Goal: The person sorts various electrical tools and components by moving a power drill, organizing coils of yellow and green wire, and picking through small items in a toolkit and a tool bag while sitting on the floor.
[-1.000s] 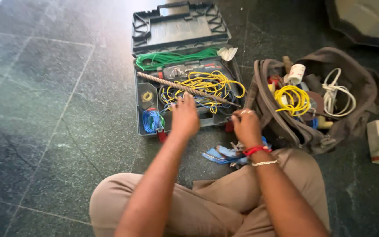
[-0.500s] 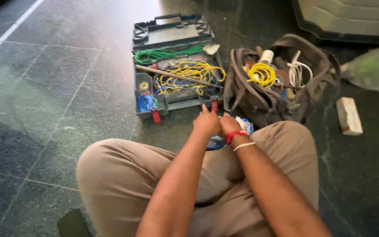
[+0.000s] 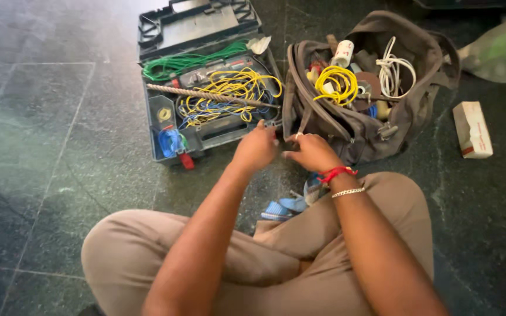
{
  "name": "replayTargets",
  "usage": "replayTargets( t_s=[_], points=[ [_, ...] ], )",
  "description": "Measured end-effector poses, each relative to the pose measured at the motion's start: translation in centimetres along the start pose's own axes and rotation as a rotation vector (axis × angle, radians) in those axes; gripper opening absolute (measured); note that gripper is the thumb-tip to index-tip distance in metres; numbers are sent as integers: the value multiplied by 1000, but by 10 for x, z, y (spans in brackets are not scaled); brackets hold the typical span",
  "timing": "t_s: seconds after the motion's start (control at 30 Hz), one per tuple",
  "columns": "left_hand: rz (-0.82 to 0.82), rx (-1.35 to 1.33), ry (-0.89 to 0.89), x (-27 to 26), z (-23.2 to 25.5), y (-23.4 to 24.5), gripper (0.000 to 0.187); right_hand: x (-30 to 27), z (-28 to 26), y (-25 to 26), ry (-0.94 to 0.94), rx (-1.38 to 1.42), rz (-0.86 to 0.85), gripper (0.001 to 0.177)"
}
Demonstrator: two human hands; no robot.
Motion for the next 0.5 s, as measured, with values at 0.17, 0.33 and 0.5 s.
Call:
replayTargets(
  t_s=[0.17,0.33,0.5],
  points=[
    [210,-141,67,-11,-19,28,45,4,-45,17,107,-41,-203,51],
    [474,-290,8,3,15,58,52,-9,-59,108,118,400,-122,38],
    [233,-577,445,37,59,49,70,-23,28,177,-185,491,523,12]
  ],
)
Point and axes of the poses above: each hand's wrist, its own x-axis towards the middle knuckle, its own y-axis out of the back of the hand, z = x × y, the point moved 6 cm from there along x, towards the middle knuckle, and after that the axes turned 3 degrees about x, right-handed, at the moved point
